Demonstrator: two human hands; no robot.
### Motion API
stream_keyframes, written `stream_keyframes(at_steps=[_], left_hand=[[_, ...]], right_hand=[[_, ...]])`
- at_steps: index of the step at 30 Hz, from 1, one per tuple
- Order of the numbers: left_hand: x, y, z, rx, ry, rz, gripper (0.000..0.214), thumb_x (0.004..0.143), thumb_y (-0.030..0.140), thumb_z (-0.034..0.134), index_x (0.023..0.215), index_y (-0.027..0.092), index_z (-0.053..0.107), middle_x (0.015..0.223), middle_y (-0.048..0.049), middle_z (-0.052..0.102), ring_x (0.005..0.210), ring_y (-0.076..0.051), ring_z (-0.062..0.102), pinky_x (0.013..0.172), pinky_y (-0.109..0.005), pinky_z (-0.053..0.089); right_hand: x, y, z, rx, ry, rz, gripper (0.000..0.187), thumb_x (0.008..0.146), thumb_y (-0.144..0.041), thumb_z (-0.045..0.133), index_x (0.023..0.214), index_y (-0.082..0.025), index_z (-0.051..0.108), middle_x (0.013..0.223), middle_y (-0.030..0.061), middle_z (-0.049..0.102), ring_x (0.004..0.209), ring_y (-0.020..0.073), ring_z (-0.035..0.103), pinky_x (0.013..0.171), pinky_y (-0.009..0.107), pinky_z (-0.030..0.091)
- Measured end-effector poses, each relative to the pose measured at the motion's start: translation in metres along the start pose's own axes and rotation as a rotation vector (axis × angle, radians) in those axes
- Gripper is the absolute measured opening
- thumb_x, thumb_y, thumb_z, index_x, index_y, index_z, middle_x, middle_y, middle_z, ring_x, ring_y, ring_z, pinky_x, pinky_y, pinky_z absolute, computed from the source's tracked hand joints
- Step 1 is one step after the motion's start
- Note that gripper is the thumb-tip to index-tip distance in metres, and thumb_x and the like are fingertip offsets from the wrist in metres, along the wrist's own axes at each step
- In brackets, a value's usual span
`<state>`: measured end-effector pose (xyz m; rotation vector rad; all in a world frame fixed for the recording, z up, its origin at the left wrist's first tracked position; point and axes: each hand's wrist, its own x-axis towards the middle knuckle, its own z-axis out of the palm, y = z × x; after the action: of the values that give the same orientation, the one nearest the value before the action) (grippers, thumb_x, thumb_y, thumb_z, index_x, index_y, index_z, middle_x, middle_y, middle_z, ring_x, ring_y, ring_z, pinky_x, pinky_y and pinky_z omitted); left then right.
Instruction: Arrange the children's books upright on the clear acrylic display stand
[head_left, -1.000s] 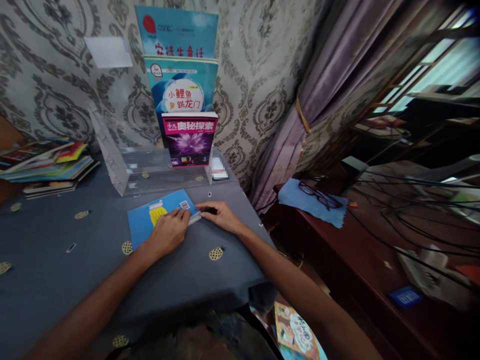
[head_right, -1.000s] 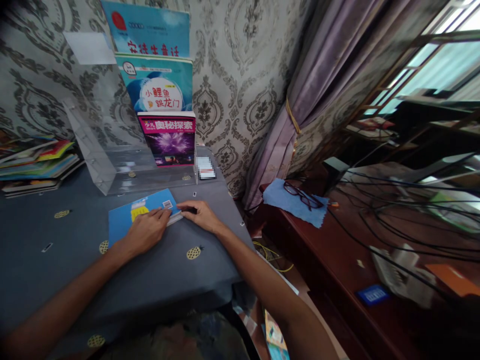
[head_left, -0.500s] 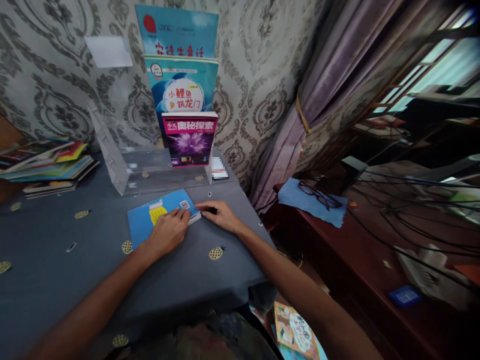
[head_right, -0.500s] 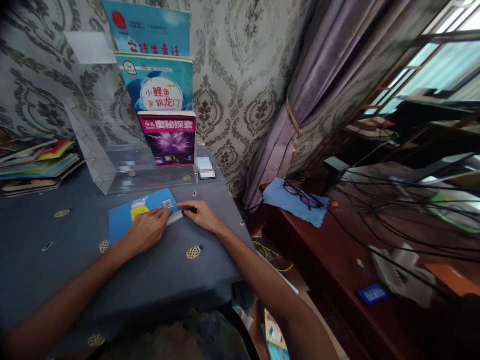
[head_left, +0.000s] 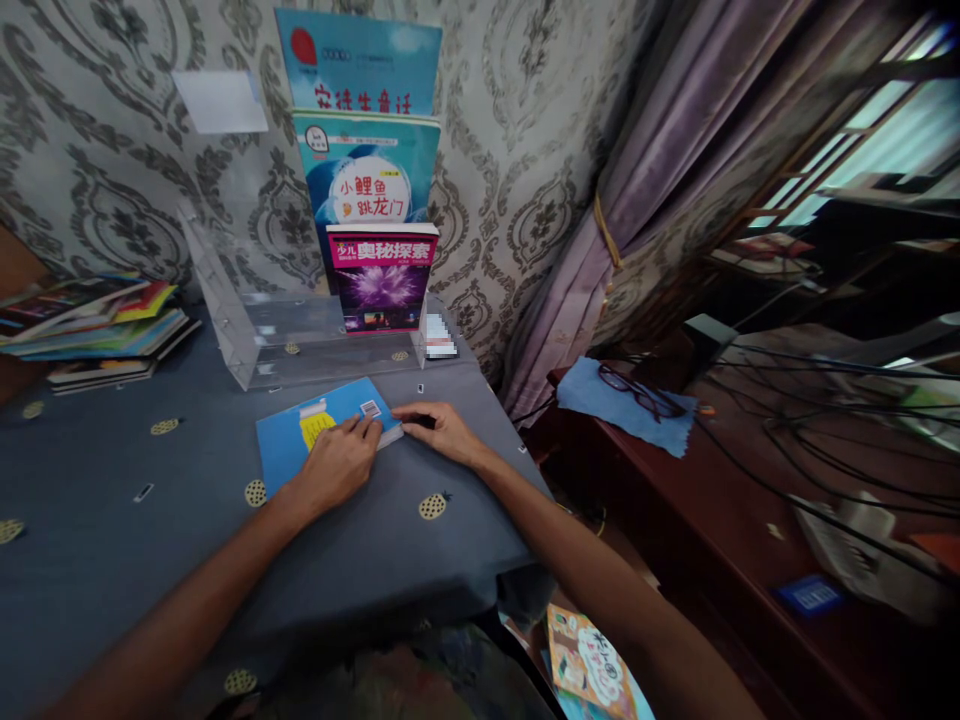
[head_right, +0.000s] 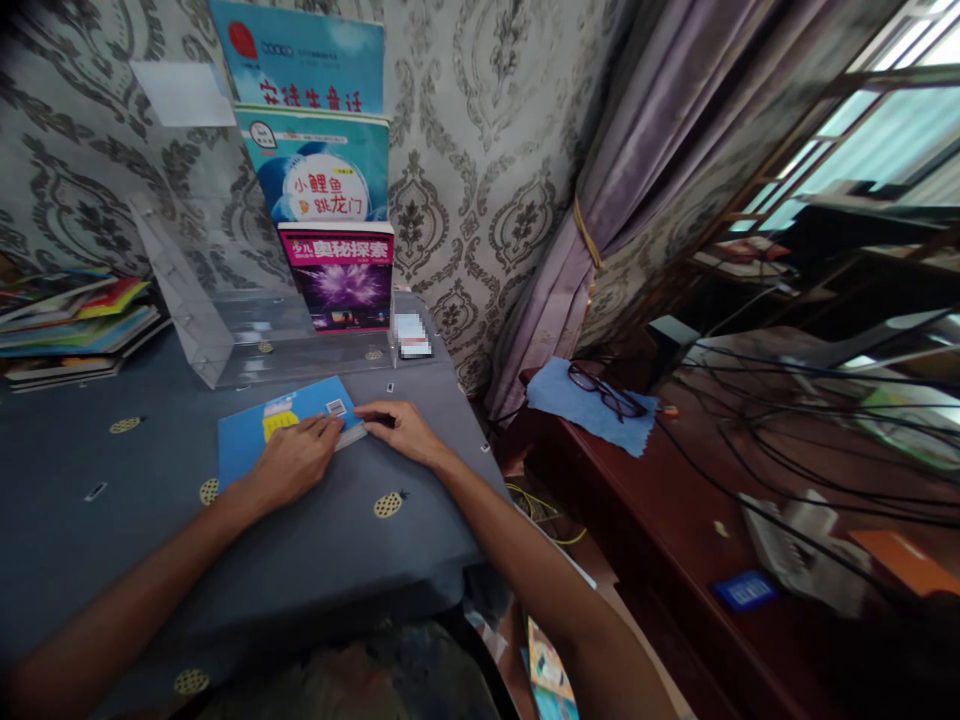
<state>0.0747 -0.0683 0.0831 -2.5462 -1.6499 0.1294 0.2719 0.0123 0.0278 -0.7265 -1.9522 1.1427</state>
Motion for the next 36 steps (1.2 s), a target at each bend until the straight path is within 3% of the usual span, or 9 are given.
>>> stream_keyframes(at_steps=[5, 14, 21, 26, 31, 36], left_hand=[[0.000, 0.000, 0.000, -0.005, 0.012, 0.001, 0.032, 0.095, 0.009, 0.040, 0.122, 0.011, 0.058, 0.125, -0.0187, 0.066, 0.120, -0.029, 0.061, 0.093, -0.042, 0.054], [-0.001, -0.004, 0.016, 0.021, 0.129, 0.032, 0.031, 0.098, 0.017, 0.042, 0.122, 0.012, 0.060, 0.128, -0.0170, 0.066, 0.119, -0.027, 0.063, 0.098, -0.039, 0.053], [-0.002, -0.004, 0.019, -0.039, 0.171, 0.034, 0.028, 0.100, 0.024, 0.044, 0.118, 0.013, 0.061, 0.127, -0.0168, 0.067, 0.119, -0.027, 0.062, 0.097, -0.040, 0.053], [-0.006, -0.034, 0.025, -0.150, 0.186, -0.012, 0.032, 0.100, 0.035, 0.043, 0.120, 0.018, 0.062, 0.127, -0.0121, 0.068, 0.117, -0.026, 0.063, 0.098, -0.040, 0.051], [-0.020, -0.077, 0.030, -0.145, 0.154, -0.200, 0.042, 0.099, 0.035, 0.039, 0.132, 0.017, 0.058, 0.139, -0.0147, 0.060, 0.128, -0.031, 0.055, 0.105, -0.048, 0.044], [-0.030, -0.079, 0.009, -0.113, 0.000, -0.292, 0.041, 0.099, 0.039, 0.038, 0.129, 0.020, 0.060, 0.127, -0.0117, 0.064, 0.113, -0.029, 0.061, 0.091, -0.042, 0.051]], right_hand=[[0.000, 0.000, 0.001, -0.053, 0.001, -0.026, 0.030, 0.086, -0.019, 0.058, 0.111, -0.021, 0.075, 0.109, 0.0064, 0.076, 0.102, 0.0214, 0.071, 0.096, 0.039, 0.053], [-0.012, -0.002, 0.002, -0.341, -0.042, -0.174, 0.038, 0.086, -0.006, 0.049, 0.108, -0.022, 0.076, 0.116, 0.0074, 0.075, 0.107, 0.0201, 0.069, 0.096, 0.040, 0.054], [-0.025, -0.018, 0.008, -0.753, -0.097, -0.205, 0.040, 0.086, -0.004, 0.053, 0.117, -0.022, 0.072, 0.119, 0.0088, 0.069, 0.107, 0.0223, 0.063, 0.096, 0.041, 0.052], [-0.037, -0.040, 0.026, -1.063, -0.105, -0.067, 0.036, 0.095, -0.012, 0.050, 0.128, -0.016, 0.063, 0.101, 0.0121, 0.066, 0.096, 0.0245, 0.058, 0.083, 0.038, 0.048], [-0.039, -0.046, 0.035, -1.116, -0.129, -0.015, 0.033, 0.100, -0.018, 0.045, 0.130, -0.015, 0.061, 0.105, 0.0122, 0.066, 0.097, 0.0247, 0.056, 0.083, 0.037, 0.044], [-0.026, -0.043, 0.031, -1.096, -0.128, 0.034, 0.036, 0.102, -0.024, 0.044, 0.134, -0.013, 0.057, 0.115, 0.0139, 0.065, 0.106, 0.0264, 0.054, 0.088, 0.040, 0.042]])
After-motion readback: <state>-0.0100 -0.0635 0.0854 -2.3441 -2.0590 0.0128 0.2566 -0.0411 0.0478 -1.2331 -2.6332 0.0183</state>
